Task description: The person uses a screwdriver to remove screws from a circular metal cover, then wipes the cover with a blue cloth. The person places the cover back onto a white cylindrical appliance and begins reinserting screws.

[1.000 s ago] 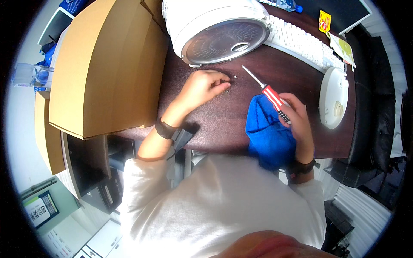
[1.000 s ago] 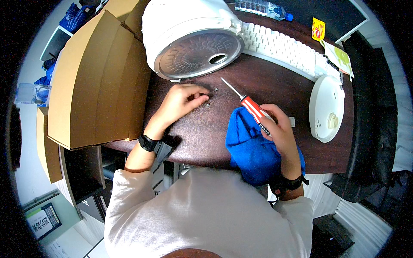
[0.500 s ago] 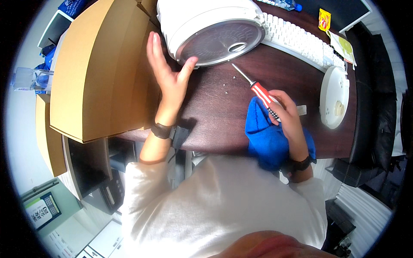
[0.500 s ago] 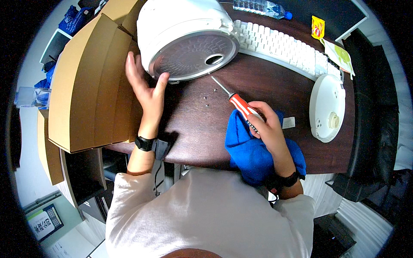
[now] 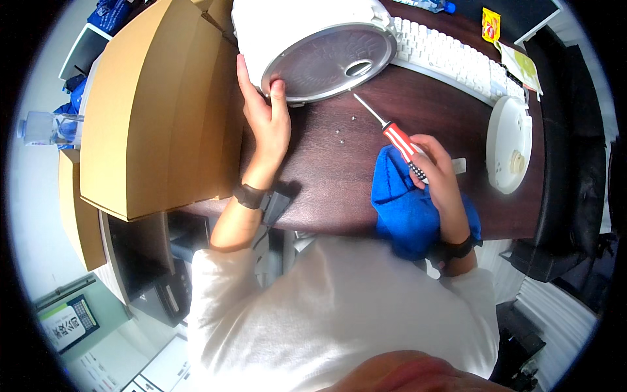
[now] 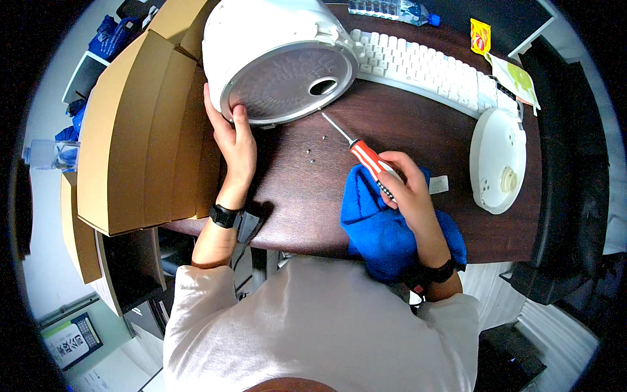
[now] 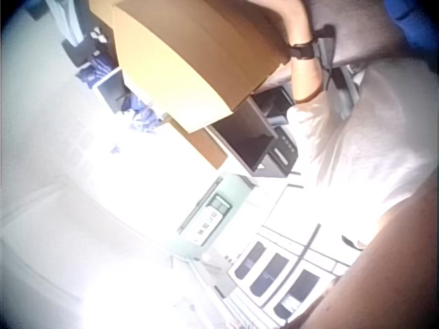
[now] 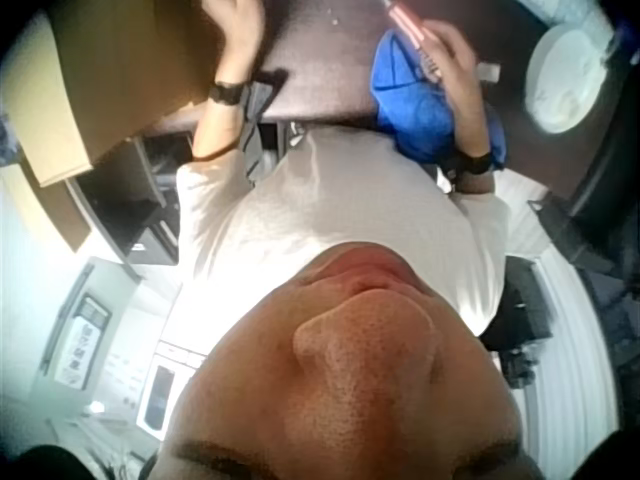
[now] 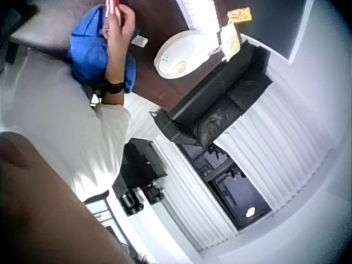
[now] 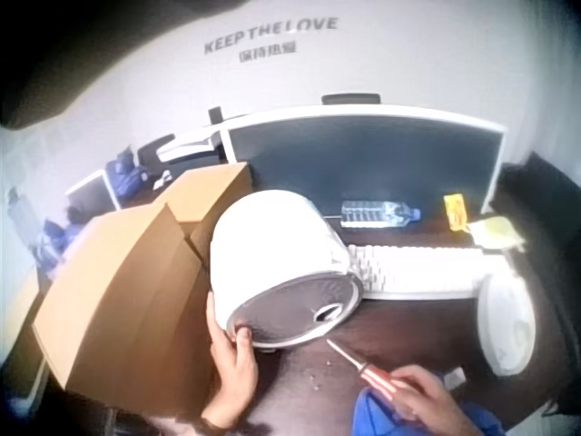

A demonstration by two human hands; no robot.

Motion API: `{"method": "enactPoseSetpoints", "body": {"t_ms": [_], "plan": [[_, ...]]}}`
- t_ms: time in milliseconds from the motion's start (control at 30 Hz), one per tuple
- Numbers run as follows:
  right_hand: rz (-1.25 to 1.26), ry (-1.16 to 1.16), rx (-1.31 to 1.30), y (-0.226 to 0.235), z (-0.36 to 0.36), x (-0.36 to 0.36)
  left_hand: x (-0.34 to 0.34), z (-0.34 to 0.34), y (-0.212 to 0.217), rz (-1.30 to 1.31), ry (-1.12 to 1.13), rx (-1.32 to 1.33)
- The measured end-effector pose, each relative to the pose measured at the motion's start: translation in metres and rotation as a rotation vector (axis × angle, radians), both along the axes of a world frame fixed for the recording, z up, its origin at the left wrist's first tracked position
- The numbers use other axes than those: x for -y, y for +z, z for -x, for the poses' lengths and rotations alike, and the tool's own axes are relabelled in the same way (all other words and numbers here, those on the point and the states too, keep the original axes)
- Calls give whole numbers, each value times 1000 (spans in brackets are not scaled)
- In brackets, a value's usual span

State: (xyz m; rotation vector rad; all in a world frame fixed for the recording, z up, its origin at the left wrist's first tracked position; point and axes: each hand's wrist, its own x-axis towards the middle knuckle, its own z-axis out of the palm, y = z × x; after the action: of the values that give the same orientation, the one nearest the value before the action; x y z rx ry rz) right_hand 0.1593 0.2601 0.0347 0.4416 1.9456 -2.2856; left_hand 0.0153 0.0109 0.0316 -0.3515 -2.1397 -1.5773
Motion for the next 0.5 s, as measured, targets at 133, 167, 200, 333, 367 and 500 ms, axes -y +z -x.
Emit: {"method": "enactPoseSetpoints", "body": {"t_ms": [133, 167, 200, 333, 367, 500], "plan": [[0, -41, -2, -1, 0, -2, -6, 3, -6, -93, -17, -30], [-2, -51, 0, 0, 0, -2, -8, 3, -9, -101, -19, -26], [-4, -51, -4, 0, 0, -3, -9, 1, -11, -109, -19, -22], [-14, -58, -24, 0, -1, -5, -13, -5, -12, -129, -31, 27], [-18, -62, -30, -1, -1, -6, -14, -5, -12, -124, -25, 33], [-12, -99, -32, -3, 0, -8, -12, -3, -14, -95, -34, 19]]}}
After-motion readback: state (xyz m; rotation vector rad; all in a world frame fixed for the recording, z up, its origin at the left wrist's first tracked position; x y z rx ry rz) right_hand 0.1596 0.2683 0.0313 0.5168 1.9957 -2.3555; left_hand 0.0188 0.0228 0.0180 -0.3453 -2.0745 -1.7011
